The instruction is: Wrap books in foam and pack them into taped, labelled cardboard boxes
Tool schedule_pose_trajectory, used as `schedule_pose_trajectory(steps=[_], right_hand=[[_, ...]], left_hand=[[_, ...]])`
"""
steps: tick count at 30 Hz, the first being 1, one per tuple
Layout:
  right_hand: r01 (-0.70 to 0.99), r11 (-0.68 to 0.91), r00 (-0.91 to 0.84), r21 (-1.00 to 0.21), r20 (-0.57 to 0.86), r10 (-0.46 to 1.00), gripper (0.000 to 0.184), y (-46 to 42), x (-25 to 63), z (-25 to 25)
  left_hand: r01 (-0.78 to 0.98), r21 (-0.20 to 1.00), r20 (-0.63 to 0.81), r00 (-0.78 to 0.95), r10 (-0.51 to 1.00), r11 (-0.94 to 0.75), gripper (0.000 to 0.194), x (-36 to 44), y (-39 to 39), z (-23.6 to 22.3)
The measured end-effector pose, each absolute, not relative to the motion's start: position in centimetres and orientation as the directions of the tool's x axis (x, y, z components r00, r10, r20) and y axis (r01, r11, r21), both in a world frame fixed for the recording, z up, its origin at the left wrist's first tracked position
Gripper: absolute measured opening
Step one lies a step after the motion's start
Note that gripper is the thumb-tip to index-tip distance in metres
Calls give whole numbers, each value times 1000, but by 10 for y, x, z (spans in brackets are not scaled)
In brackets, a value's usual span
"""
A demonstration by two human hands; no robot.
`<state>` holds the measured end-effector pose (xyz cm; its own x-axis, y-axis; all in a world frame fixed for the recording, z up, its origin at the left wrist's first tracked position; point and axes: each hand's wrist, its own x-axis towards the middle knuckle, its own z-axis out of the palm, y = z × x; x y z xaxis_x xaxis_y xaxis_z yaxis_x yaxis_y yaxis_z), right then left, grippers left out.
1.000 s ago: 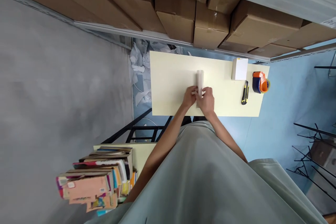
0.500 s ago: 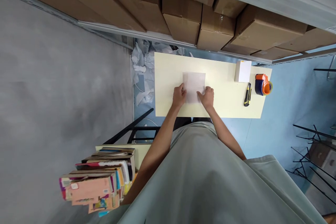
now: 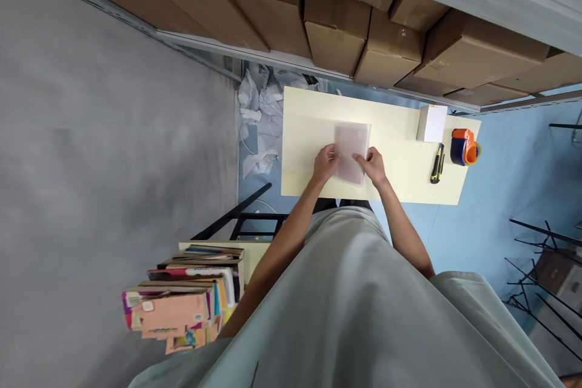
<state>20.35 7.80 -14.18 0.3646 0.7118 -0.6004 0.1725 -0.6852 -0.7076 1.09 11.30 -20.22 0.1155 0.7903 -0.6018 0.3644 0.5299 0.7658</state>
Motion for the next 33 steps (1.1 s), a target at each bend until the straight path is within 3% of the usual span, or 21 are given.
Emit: schedule_pose_trajectory(steps=[9, 14, 18, 24, 29, 33], right_hand=[[141, -679, 468, -721, -556, 687, 48, 44, 258, -105], [289, -684, 537, -670, -479, 695, 45, 38, 271, -93], [475, -698, 565, -537, -422, 709, 40, 52, 246, -101], [607, -648, 512, -460, -397, 762, 40, 72, 188, -115], [662, -558, 408, -500, -384, 828, 45, 85, 151, -130], [700, -517, 295, -493, -460, 838, 31, 98, 123, -154]], left_hand=[[339, 823, -547, 257, 796, 456, 45, 61, 85, -185], [350, 823, -552, 312, 773, 447, 51, 99, 72, -189], [389, 841, -499, 284, 819, 378, 49, 106, 73, -198], [299, 873, -474, 342, 811, 385, 41, 67, 85, -198], [97, 874, -486, 187, 854, 476, 40, 20, 88, -191], [101, 874, -484, 129, 865, 474, 32, -12, 85, -197]])
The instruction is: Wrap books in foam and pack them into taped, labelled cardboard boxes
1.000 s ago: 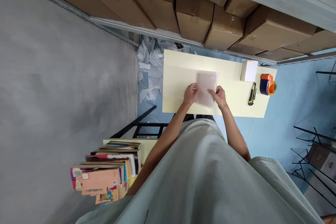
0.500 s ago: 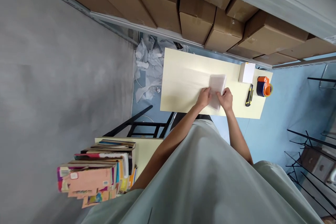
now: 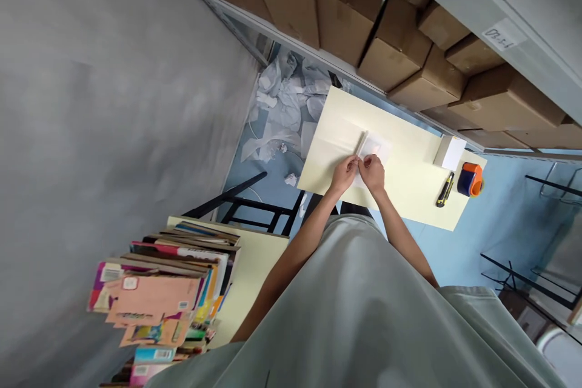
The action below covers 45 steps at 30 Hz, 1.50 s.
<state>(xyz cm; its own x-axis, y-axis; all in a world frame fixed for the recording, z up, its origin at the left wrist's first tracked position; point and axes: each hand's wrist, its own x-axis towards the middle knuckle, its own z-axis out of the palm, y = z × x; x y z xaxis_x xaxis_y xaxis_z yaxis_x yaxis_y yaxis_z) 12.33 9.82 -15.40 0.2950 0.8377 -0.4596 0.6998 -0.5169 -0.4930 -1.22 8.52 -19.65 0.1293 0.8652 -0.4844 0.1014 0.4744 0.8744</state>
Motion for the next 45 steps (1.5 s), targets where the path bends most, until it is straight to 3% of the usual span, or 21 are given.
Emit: schedule_pose_trajectory(steps=[5, 14, 31, 34, 36, 40, 45], right_hand=[[749, -499, 249, -436, -513, 822, 24, 103, 111, -175], [702, -511, 234, -497, -516, 824, 25, 106, 122, -184], [671, -530, 239, -518, -526, 816, 20, 103, 121, -195], [608, -512, 210, -607, -498, 841, 14, 94, 130, -187], [552, -542, 301, -634, -454, 838, 14, 83, 144, -180], [376, -761, 579, -528, -507, 638, 32, 65, 176, -173], [220, -808, 442, -546, -683, 582, 36, 69, 203, -183]], left_hand=[[199, 858, -506, 160, 848, 474, 31, -28, 86, -212], [172, 872, -489, 257, 834, 458, 41, -34, 92, -229], [215, 863, -501, 236, 833, 458, 35, -37, 96, -236], [243, 853, -514, 228, 827, 462, 35, -36, 96, -231], [266, 843, -526, 219, 822, 468, 36, -35, 96, -227], [320, 807, -563, 164, 810, 496, 41, -31, 96, -220], [378, 752, -619, 121, 776, 541, 48, -12, 95, -211]])
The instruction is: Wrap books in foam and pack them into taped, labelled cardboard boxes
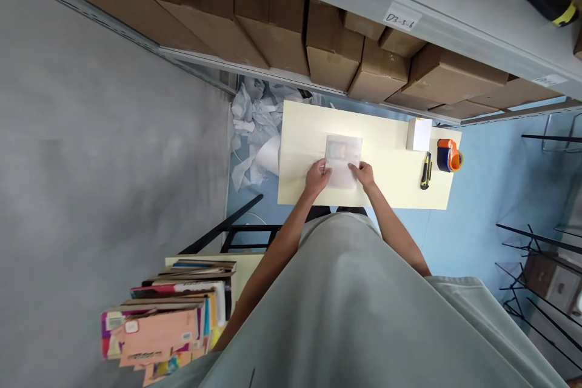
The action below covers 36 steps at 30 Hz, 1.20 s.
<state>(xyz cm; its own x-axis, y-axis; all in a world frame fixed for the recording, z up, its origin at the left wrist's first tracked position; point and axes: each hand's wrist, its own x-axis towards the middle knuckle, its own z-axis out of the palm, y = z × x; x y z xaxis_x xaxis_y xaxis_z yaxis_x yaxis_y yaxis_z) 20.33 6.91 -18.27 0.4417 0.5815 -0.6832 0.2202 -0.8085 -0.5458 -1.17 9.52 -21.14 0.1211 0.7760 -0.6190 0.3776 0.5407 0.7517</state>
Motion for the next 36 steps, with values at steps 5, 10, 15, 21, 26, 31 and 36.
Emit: schedule_pose_trajectory(steps=[5, 10, 15, 21, 26, 31, 36], right_hand=[[185, -751, 417, -634, -641, 644, 39, 68, 237, -176], [250, -741, 454, -623, -600, 659, 37, 58, 263, -154], [422, -733, 562, -533, -480, 673, 30, 55, 276, -131], [576, -635, 465, -514, -433, 772, 25, 63, 229, -116], [611, -529, 298, -590, -447, 843, 35, 69, 183, -114], [585, -574, 375, -573, -436, 818, 33, 56, 234, -123], [405, -727, 471, -555, -554, 686, 31, 35, 314, -150]], left_hand=[[372, 764, -615, 177, 768, 526, 48, 21, 91, -207], [396, 768, -615, 231, 754, 504, 54, 51, 86, -203], [404, 791, -592, 322, 739, 459, 58, 84, 82, -203], [388, 831, -516, 272, 812, 398, 43, 90, 89, -195], [197, 830, -557, 274, 784, 522, 46, 54, 98, -177], [319, 810, -569, 231, 789, 491, 41, 38, 102, -179], [532, 798, -468, 251, 847, 283, 39, 49, 107, -190]])
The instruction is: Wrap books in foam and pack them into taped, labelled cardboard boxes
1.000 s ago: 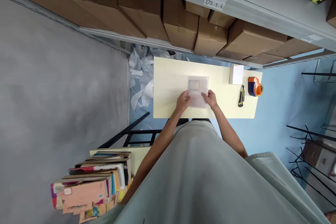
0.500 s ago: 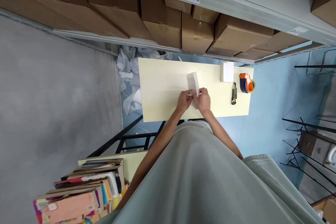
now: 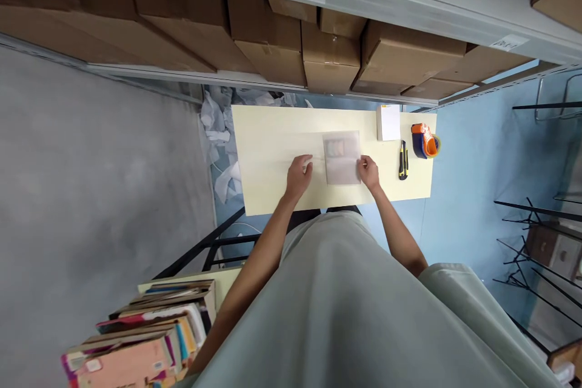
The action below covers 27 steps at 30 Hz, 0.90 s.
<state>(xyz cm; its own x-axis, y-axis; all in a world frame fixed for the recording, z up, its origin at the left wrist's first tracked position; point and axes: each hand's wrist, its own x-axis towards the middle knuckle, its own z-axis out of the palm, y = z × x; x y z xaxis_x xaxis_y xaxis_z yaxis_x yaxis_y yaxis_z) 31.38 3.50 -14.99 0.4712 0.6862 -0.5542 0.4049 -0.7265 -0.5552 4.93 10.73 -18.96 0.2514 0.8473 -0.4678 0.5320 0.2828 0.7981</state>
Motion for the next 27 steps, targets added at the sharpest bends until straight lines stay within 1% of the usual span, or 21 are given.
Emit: schedule_pose_trajectory(steps=[2, 4, 5, 6, 7, 8, 10, 13, 15, 17, 19, 21, 23, 24, 25, 27], right_hand=[[388, -729, 470, -564, -559, 683, 28, 24, 337, -157], [435, -714, 561, -548, -455, 691, 29, 11, 361, -158], [468, -722, 640, -510, -368, 675, 31, 4, 374, -158], [491, -748, 719, -446, -276, 637, 34, -2, 387, -157], [506, -777, 764, -375, -223, 605, 37, -8, 400, -157], [505, -806, 793, -310, -202, 575, 42, -12, 412, -157], [491, -845, 821, -212, -213, 530, 47, -16, 431, -159], [462, -871, 834, -169, -251, 491, 46, -15, 445, -163], [422, -888, 844, -182, -280, 458, 42, -16, 445, -161], [389, -893, 850, -228, -285, 443, 35, -22, 435, -153], [381, -866, 845, -324, -258, 468, 34, -29, 414, -142], [366, -809, 811, -460, -267, 520, 42, -32, 381, -131], [305, -749, 709, -588, -385, 591, 50, -26, 339, -123], [296, -723, 626, -624, -445, 641, 51, -19, 317, -122], [310, -704, 547, -639, -486, 682, 50, -8, 296, -123], [383, -672, 439, -634, -515, 736, 46, 19, 258, -129]], left_hand=[[591, 785, -430, 304, 850, 186, 40, 55, 110, -191], [628, 771, -401, 348, 848, 107, 40, 59, 114, -191], [641, 764, -388, 357, 850, 80, 40, 60, 116, -190], [653, 755, -378, 355, 855, 62, 40, 61, 119, -190], [665, 745, -368, 344, 864, 52, 41, 61, 123, -190], [679, 733, -359, 329, 874, 45, 42, 61, 128, -191], [705, 709, -342, 310, 887, 27, 46, 61, 140, -193], [714, 701, -327, 332, 885, -9, 53, 65, 161, -200], [711, 703, -327, 351, 877, -23, 58, 70, 174, -205], [723, 689, -335, 361, 870, -34, 58, 75, 185, -209], [759, 649, -357, 370, 858, -57, 53, 79, 194, -212], [796, 600, -395, 382, 835, -81, 44, 81, 201, -213], [819, 566, -430, 393, 812, -96, 34, 80, 207, -214], [823, 558, -436, 399, 807, -105, 29, 79, 209, -215], [823, 556, -433, 408, 804, -118, 23, 78, 212, -216], [814, 560, -411, 433, 802, -152, 12, 75, 215, -217]])
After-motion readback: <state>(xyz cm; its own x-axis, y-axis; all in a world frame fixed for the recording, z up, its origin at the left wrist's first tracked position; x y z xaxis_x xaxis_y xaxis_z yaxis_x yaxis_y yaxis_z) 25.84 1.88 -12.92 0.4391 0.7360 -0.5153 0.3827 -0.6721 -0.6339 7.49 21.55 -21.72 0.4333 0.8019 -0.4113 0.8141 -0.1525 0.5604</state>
